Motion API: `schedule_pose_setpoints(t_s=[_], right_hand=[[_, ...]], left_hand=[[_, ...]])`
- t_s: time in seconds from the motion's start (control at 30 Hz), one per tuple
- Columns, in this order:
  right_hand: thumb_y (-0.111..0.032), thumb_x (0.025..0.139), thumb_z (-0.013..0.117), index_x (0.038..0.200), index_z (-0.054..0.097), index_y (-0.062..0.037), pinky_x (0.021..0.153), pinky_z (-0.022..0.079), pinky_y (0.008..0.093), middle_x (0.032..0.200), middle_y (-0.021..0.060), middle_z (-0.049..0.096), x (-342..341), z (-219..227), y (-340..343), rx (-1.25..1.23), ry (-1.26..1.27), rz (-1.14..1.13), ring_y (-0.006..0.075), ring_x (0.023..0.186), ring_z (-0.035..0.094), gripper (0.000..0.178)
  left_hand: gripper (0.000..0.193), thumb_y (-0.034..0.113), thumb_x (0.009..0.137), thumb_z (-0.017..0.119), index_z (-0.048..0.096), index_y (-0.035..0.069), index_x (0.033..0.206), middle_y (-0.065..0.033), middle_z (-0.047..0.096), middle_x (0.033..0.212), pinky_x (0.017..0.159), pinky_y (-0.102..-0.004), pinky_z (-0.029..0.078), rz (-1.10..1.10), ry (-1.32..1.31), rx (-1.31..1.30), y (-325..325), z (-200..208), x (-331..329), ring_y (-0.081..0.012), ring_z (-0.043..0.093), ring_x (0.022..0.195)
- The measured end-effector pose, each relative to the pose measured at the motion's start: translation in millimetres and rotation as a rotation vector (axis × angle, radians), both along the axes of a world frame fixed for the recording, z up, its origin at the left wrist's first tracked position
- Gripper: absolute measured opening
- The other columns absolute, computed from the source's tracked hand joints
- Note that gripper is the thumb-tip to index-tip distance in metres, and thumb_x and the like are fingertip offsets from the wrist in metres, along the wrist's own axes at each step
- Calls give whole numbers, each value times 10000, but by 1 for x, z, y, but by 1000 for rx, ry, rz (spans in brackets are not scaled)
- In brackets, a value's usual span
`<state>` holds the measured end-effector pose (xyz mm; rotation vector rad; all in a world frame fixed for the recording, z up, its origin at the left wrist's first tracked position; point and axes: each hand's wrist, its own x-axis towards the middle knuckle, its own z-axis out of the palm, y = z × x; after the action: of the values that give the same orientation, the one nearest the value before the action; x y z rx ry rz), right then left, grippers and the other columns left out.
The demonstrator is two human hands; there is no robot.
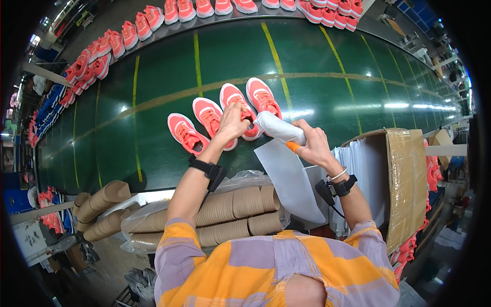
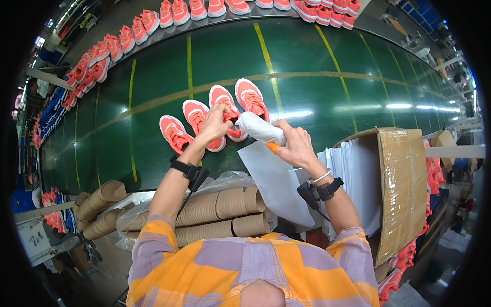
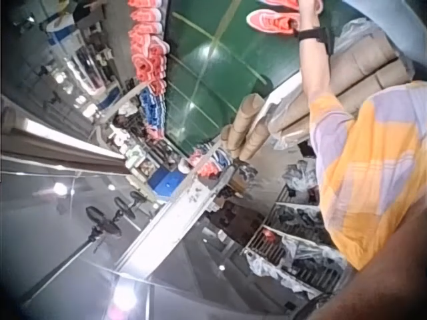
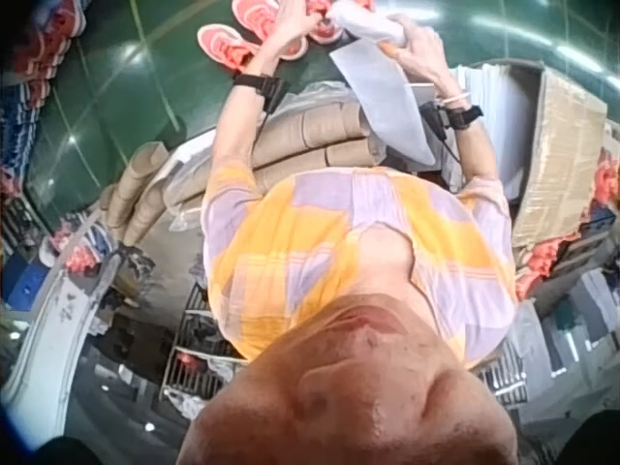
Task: Inspecting finished sneakers, inserting cardboard forms, and wrapping them in tissue paper on a production line.
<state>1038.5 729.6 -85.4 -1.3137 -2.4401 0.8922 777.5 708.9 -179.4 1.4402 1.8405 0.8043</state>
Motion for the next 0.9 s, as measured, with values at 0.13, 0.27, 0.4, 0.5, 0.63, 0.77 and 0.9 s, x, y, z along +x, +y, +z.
schedule_pose_setpoints(t_s=[0.13,0.27,0.4,0.5,0.63,0.77,0.9], right_hand=[[-155,679,727,1078,554,-63,699,491,429,789,197,667,13,-11,28,-137,-153,-6,392,757,645,444],[-188,683,737,1092,532,-64,701,488,444,781,208,658,19,-11,49,-149,-303,20,403,762,640,474],[-313,698,749,1103,511,-60,698,491,457,783,214,648,41,-4,73,-153,-382,24,409,772,639,534],[-437,707,720,1118,488,-60,665,506,448,811,210,648,39,-21,85,-220,-398,148,388,760,647,604],[-357,711,712,1076,418,2,597,497,488,705,223,622,33,-20,75,-67,-369,183,409,681,639,590],[-286,713,693,1086,398,24,571,485,496,678,216,610,34,-44,68,75,-286,152,424,656,624,568],[-268,709,684,1188,375,71,574,482,502,667,223,602,37,-52,73,125,-263,87,425,638,616,663]], left_hand=[[253,34,657,604,560,9,905,-159,514,931,848,-426,430,-159,114,330,42,-12,25,-342,520,930],[251,86,663,654,555,1,877,-158,514,932,843,-424,438,-260,407,432,70,-24,57,-344,524,937],[204,112,737,616,555,-11,888,-180,532,921,805,-433,444,-502,566,477,101,-43,88,-349,538,919],[260,113,744,609,551,-26,955,-201,552,940,811,-460,438,-545,385,324,98,-35,71,-371,548,927],[208,125,804,541,608,-38,913,-198,577,941,792,-416,496,-625,759,325,100,-38,91,-345,584,908],[210,150,812,570,628,-52,805,-226,606,898,743,-433,513,-703,732,385,110,-30,96,-359,612,844],[259,188,821,612,634,-68,788,-251,631,833,709,-454,519,-714,510,313,109,-8,95,-379,632,773]])
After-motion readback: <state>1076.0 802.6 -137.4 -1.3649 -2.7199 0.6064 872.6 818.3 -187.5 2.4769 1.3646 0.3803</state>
